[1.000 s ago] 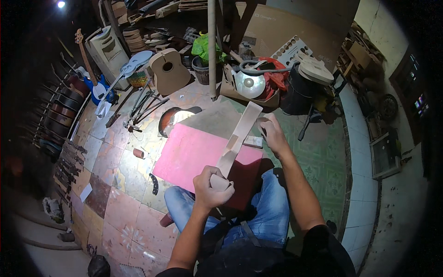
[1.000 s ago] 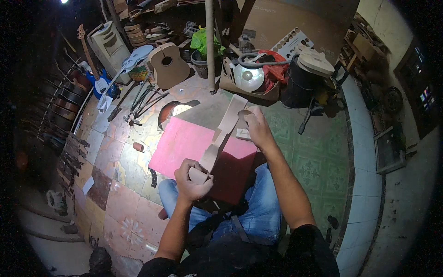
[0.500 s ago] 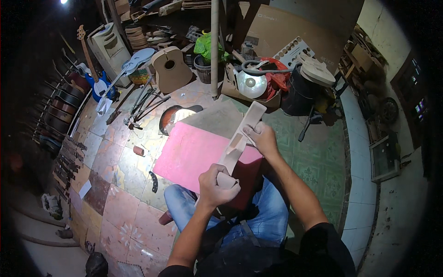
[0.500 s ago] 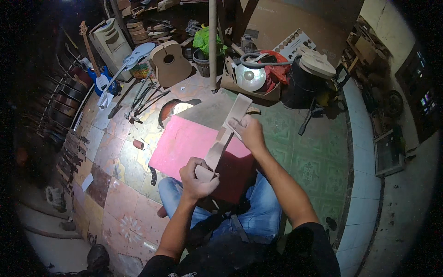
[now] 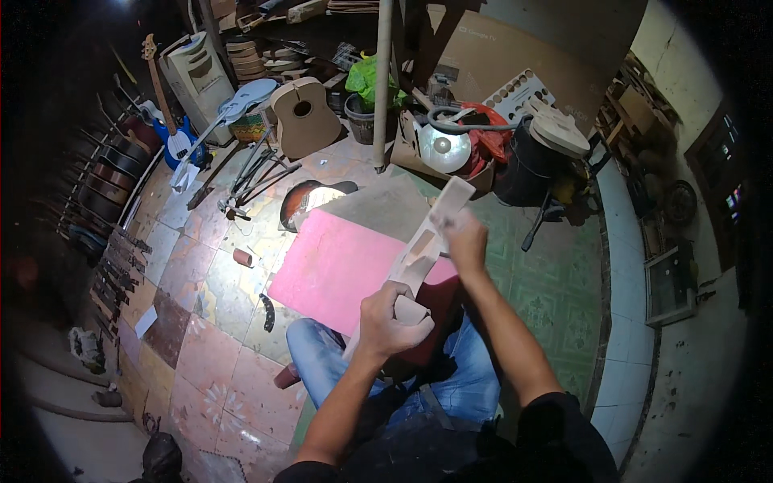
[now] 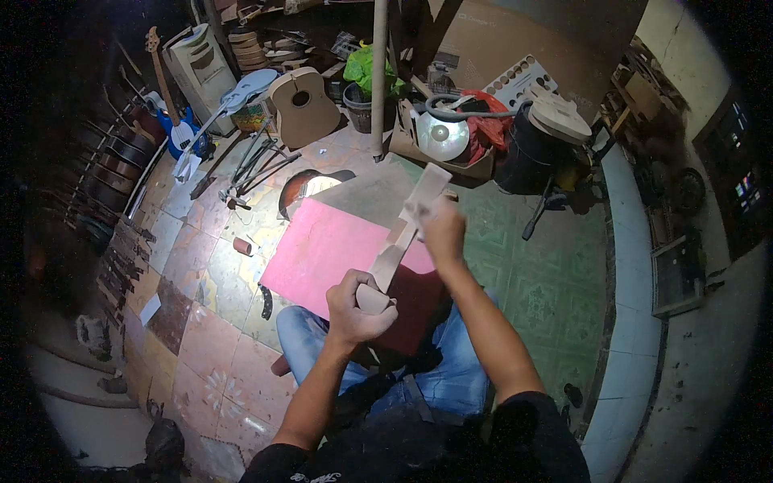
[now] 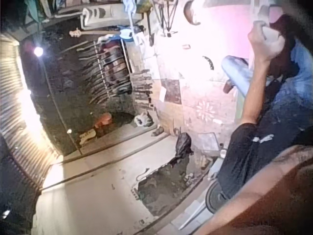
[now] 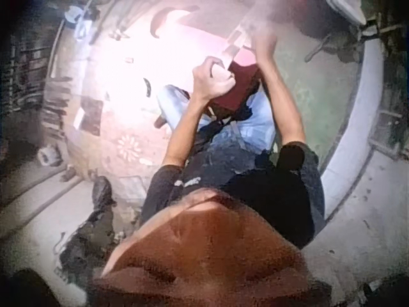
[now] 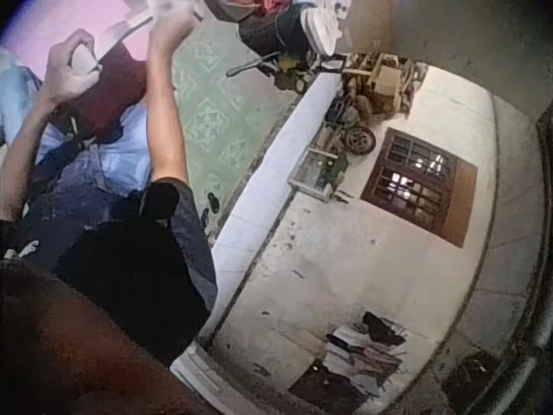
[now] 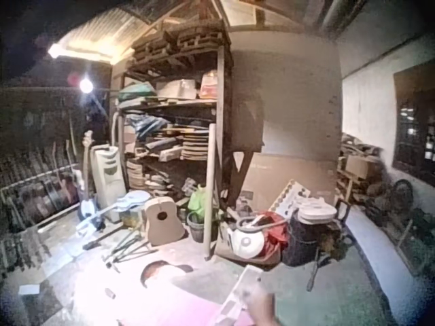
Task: The person sands the inner curves and edges of a wooden electric guitar body using a sanding block and sandpaper, turning the body over and repositioning it several times.
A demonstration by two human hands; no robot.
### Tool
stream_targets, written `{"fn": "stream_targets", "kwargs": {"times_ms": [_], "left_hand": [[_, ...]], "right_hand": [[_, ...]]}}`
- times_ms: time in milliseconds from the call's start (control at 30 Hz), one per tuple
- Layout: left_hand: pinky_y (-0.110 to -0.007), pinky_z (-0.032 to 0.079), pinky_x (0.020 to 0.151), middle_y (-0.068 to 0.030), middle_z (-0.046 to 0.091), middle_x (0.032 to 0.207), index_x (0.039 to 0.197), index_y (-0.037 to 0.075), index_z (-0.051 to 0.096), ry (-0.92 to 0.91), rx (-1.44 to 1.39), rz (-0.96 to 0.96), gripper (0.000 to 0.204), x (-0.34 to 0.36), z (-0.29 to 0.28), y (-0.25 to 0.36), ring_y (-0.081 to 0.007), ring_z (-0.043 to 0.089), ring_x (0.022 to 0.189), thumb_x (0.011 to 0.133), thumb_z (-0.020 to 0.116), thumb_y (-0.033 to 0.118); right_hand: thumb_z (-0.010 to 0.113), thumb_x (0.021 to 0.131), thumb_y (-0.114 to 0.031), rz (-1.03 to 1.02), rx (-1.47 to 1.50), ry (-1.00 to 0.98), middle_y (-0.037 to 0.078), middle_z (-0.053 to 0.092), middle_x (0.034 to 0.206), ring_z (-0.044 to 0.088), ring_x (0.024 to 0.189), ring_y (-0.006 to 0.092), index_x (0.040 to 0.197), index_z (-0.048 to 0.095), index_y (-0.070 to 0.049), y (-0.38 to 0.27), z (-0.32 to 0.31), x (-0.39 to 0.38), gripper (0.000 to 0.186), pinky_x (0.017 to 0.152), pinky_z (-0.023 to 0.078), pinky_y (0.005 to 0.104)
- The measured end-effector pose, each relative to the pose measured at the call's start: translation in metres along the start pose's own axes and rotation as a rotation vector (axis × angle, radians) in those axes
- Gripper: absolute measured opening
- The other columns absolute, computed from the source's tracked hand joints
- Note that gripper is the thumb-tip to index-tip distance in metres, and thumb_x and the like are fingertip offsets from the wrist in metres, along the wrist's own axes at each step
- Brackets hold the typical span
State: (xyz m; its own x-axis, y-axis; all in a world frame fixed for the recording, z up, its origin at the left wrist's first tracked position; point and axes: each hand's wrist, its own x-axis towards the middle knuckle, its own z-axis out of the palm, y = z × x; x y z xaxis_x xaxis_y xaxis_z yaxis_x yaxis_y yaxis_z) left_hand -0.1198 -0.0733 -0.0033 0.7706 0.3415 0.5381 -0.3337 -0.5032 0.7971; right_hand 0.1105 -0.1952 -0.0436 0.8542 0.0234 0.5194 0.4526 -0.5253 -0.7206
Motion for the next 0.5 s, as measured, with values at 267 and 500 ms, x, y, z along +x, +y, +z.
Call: {"fn": "stream_targets", "kwargs": {"times_ms": [267, 500], "left_hand": [[-0.027, 0.051, 0.052, -0.0045, 0.063, 0.063, 0.085, 0.007, 0.053, 0.018, -0.017, 0.004, 0.036, -0.001, -0.004, 0.001, -0.0134, 0.066, 0.055, 0.064, 0.082, 0.009], [-0.028, 0.05, 0.051, -0.0042, 0.061, 0.062, 0.085, 0.007, 0.054, 0.011, -0.007, 0.048, 0.036, -0.006, -0.003, 0.001, -0.0139, 0.064, 0.054, 0.064, 0.083, 0.011]], "right_hand": [[0.095, 0.063, -0.028, -0.106, -0.171, 0.162, 0.017, 0.05, 0.094, 0.053, 0.088, 0.0378, 0.096, 0.05, 0.0, -0.032, -0.008, 0.017, 0.063, 0.077, 0.047, 0.0465], [0.098, 0.055, -0.026, -0.173, -0.067, 0.2, 0.019, 0.049, 0.114, 0.052, 0.107, 0.0396, 0.133, 0.037, 0.001, -0.05, -0.011, 0.023, 0.102, 0.095, 0.044, 0.047]]}}
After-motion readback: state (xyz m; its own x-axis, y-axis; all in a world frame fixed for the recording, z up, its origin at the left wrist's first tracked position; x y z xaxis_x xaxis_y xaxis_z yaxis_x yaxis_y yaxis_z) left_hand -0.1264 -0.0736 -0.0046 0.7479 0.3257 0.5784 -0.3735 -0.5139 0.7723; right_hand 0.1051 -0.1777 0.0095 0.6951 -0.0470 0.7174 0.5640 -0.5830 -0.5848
